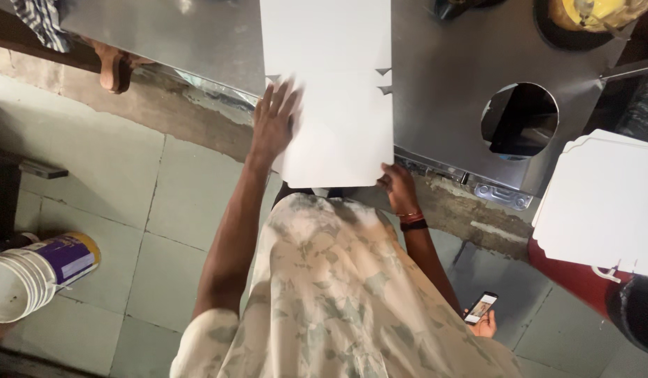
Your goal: The person assembles flat-packed pizza boxes by folding the flaps and tucking tabs into slots to form the box shape. They handle multiple boxes one at a time on a stainless steel countertop.
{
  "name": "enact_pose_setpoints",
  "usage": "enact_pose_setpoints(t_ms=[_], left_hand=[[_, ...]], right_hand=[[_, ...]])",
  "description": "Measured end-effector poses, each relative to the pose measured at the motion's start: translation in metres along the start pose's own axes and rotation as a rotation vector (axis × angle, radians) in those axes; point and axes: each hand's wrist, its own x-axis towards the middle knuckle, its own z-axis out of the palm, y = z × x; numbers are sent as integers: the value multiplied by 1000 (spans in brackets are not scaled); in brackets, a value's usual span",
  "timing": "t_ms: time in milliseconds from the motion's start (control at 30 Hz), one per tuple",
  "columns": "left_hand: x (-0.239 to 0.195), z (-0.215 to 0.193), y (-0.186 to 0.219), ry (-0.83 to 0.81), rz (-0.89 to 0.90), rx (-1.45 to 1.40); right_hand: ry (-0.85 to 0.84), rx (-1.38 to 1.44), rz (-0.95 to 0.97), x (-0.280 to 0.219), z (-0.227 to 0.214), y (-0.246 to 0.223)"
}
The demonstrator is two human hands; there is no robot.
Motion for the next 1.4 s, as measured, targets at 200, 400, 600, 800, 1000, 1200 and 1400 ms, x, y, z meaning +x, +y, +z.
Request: enact_pose_setpoints(t_ms=[200, 400, 600, 800, 1000, 1200, 1400], left_hand=[[39, -6, 37, -361, -86, 36], [28, -2, 76, -493, -125, 73], [19, 39, 83, -499, 174, 108], [91, 55, 62, -95, 661, 133], [103, 46, 56, -304, 710, 18], [105, 51, 63, -433, 711, 40], [107, 55, 65, -398, 719, 39]], right_hand=[[53, 505, 82, -52, 40, -40], [-117, 311, -61, -81, 68, -17], [52, 221, -273, -61, 17, -43], [98, -182, -421, -77, 17, -91], [105, 385, -177, -65, 71, -127], [34, -56, -162, -36, 139, -149], [119, -114, -143, -24, 177, -169]])
